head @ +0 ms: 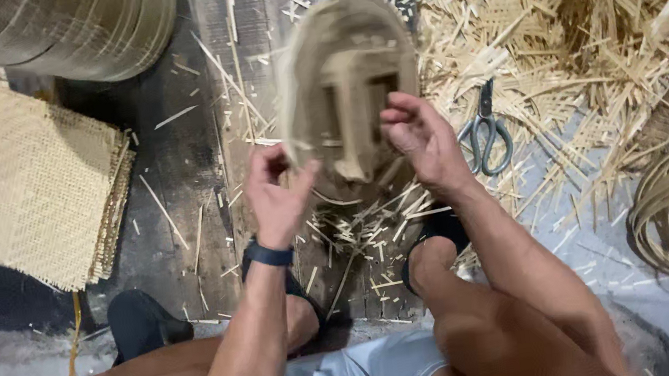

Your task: The person sits on the floor assembling a round bamboo sieve. They lay a square woven bamboo mat over the round frame, tuck and press the mat's edge into the rim, trim the excess mat material with scissors, and press the fitted mat into place before setting the sieve aside.

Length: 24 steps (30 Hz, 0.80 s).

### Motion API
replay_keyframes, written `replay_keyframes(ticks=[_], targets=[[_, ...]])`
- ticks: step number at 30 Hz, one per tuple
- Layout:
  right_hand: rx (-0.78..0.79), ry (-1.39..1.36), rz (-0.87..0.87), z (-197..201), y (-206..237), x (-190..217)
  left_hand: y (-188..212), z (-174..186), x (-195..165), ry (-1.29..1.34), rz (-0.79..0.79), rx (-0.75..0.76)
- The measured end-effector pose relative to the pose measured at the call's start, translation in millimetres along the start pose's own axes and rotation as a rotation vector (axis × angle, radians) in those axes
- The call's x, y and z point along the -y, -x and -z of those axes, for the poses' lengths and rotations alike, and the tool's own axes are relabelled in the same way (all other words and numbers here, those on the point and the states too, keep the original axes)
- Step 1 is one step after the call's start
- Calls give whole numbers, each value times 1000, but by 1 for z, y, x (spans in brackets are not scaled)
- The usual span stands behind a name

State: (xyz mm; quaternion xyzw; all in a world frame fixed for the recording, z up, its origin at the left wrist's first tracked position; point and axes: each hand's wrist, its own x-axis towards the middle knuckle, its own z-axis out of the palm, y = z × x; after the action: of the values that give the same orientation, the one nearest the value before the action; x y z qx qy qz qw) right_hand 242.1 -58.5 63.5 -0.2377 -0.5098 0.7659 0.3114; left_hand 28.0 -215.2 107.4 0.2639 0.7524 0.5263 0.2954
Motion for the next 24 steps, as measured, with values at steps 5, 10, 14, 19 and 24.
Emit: replay_keyframes(ticks=[5, 10, 14, 19, 24], targets=[[-176, -481, -146, -37, -6, 33, 18, -26, -58, -82, -479, 42], [-272, -477, -21, -31, 5, 59, 15, -52, -61, -122, -642, 199], [-460, -429, -99, -5, 24, 68, 11, -58, -57, -42, -553, 185], [-489, -534, -218, 22, 52, 54, -16, -43, -57, -155, -379, 53], [-451, -650, -366, 18, 37, -12, -56, 8, -72, -227, -218, -216]])
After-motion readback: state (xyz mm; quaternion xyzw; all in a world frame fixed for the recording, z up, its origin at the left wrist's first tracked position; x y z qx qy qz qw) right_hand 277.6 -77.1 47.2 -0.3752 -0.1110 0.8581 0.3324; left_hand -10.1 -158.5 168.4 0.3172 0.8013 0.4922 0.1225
